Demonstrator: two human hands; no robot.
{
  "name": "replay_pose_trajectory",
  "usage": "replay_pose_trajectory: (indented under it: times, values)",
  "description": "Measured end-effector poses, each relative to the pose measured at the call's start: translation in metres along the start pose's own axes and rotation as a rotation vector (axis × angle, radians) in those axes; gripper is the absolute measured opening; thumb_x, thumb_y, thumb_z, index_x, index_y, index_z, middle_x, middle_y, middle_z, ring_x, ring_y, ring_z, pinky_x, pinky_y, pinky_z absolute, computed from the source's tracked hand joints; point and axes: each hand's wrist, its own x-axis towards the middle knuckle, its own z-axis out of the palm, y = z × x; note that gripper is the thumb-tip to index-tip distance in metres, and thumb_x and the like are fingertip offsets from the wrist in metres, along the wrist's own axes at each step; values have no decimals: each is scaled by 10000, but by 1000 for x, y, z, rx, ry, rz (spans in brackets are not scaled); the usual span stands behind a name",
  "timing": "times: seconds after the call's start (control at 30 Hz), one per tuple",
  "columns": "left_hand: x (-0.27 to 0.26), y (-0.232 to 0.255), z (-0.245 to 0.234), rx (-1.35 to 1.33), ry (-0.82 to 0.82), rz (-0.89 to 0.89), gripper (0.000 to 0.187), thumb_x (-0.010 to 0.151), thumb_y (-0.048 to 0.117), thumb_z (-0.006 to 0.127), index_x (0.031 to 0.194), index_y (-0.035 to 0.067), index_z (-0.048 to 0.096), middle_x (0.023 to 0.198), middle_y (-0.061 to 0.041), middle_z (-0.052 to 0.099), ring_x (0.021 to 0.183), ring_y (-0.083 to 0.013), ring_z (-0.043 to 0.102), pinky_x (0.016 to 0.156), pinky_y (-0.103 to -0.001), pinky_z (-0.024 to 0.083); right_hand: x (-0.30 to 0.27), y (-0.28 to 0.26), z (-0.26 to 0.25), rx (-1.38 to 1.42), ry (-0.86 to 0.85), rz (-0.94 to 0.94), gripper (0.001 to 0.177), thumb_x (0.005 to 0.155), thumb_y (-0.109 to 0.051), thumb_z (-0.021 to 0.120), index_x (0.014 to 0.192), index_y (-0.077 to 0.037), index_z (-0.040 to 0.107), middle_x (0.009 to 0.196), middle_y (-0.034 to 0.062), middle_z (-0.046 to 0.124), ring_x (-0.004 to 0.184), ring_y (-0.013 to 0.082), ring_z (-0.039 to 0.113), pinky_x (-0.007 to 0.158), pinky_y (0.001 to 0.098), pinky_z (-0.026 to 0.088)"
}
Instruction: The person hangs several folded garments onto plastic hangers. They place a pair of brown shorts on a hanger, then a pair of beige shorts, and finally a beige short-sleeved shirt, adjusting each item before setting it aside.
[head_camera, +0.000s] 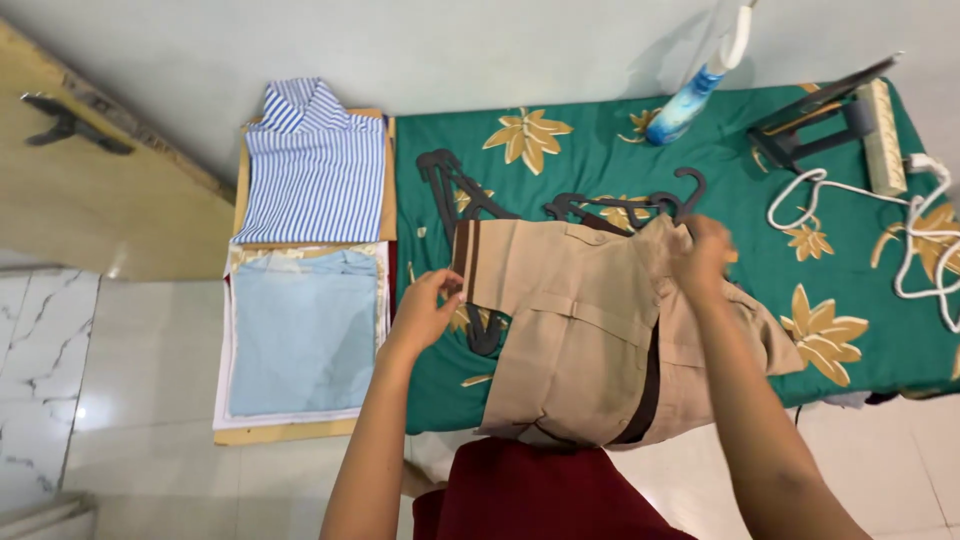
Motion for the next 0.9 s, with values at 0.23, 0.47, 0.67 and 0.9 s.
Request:
replay_pose_trajectory:
  times: [0.23,0.47,0.67,0.9]
  values:
    - [-52,-47,-13,45,-36,-227,383,865,211,769,1197,59,655,1191,-139,710,1124,-299,671,940,-398,527,-21,-176,98,427,-486,-40,196,904,-167,681,1009,-5,717,896,158,744,811,288,735,760,389,565]
    - [-107,-74,-64,62,146,-355,334,886,187,740,1197,80,678,1225,-138,688,1148,-297,645,948,-398,514,-114,-251,107,-97,-804,-190,446,845,-334,723,1049,35,578,897,278,711,838,450,687,739,541,559]
    - [-118,-79,-102,24,291,-287,235,910,129,693,1137,69,697,1185,-111,702,1103,-284,658,865,-390,536,-150,-264,121,-240,-714,-72,417,912,-254,631,1207,-3,477,959,273,716,901,469,699,800,556,554]
    - [-121,-106,-159,95,269,-299,213,911,106,679,1122,84,694,1152,-88,683,977,-311,646,850,-386,520,-160,-265,141,-175,-471,110,439,852,-150,696,1191,33,484,918,317,696,858,506,683,781,572,545]
